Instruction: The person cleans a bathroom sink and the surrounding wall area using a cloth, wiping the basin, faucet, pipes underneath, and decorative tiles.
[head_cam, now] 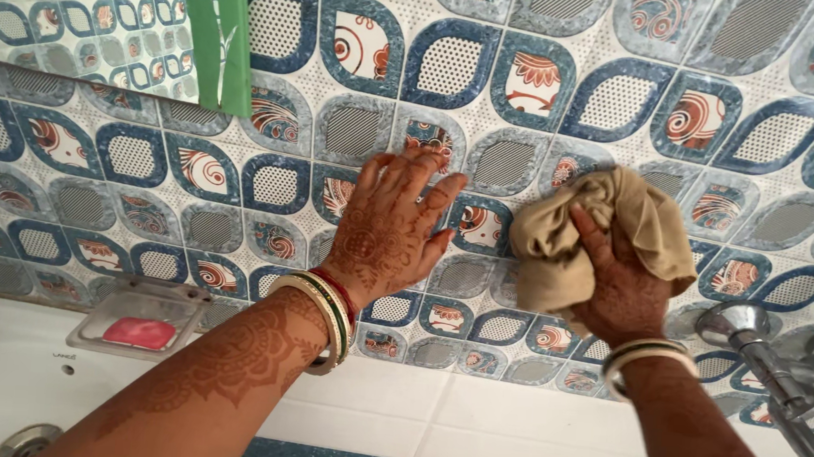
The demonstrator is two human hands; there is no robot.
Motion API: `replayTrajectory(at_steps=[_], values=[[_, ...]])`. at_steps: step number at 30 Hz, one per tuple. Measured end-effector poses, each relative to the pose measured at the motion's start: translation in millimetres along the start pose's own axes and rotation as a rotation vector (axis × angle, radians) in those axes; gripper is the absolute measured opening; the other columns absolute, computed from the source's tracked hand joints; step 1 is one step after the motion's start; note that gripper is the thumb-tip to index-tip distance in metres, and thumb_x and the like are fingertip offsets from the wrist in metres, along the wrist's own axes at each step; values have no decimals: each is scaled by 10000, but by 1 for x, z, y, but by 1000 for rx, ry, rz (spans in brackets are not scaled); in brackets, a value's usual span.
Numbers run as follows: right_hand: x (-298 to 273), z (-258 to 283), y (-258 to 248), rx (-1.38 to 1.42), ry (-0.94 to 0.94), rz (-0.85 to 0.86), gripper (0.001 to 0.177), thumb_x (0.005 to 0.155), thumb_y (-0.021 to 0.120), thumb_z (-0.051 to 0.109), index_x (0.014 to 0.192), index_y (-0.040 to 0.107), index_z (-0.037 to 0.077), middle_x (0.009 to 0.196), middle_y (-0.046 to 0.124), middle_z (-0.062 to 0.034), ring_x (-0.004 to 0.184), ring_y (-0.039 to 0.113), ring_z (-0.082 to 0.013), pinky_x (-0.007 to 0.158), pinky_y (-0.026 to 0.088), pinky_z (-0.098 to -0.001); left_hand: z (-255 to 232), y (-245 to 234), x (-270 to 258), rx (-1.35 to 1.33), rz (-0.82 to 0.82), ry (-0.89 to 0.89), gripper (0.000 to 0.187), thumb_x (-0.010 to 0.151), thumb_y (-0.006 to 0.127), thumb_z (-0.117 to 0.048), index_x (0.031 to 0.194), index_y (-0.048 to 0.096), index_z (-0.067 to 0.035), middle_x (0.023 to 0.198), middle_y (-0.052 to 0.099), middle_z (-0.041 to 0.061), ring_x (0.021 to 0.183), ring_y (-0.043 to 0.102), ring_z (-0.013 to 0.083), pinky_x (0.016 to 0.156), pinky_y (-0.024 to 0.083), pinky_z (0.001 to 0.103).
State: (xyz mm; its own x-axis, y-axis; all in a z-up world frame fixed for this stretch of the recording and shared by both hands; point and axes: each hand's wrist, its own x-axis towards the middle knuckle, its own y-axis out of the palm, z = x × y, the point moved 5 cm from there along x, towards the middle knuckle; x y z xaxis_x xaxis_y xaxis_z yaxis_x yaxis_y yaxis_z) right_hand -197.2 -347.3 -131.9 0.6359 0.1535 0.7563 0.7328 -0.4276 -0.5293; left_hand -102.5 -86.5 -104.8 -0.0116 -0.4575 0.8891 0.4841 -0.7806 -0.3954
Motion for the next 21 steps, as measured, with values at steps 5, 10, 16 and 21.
replayTrajectory(at_steps=[5,10,16,21], values=[[16,56,4,250,34,-42,1095,530,924,454,1499,460,243,1571,368,-206,1435,332,-390,1143,269,-523,13,-14,-8,7,0,-73,689,849,763,-281,1460,498,-105,1436,456,149,1387,424,336,1135,319,560],[47,127,-5,396,-220,-28,616,792,752,270,1384,593,333,1477,543,-62,1359,470,-259,1149,393,-435,27,-31,-18,55,20,-105,605,850,764,-285,1384,543,-105,1410,466,147,1381,426,342,1148,311,564],[106,172,-23,390,-335,-109,543,763,780,402,1266,605,296,1346,554,-122,1264,481,-312,1064,414,-487,47,-62,-29,60,2,-151,595,852,758,-241,1379,532,-83,1414,449,185,1388,427,383,1144,365,540],[139,158,-32,394,-374,-74,602,764,778,423,1307,558,286,1376,496,-148,1291,439,-337,1078,390,-505,52,-80,-26,50,-10,-198,616,842,757,-201,1397,517,-82,1429,441,193,1391,436,392,1095,437,516]])
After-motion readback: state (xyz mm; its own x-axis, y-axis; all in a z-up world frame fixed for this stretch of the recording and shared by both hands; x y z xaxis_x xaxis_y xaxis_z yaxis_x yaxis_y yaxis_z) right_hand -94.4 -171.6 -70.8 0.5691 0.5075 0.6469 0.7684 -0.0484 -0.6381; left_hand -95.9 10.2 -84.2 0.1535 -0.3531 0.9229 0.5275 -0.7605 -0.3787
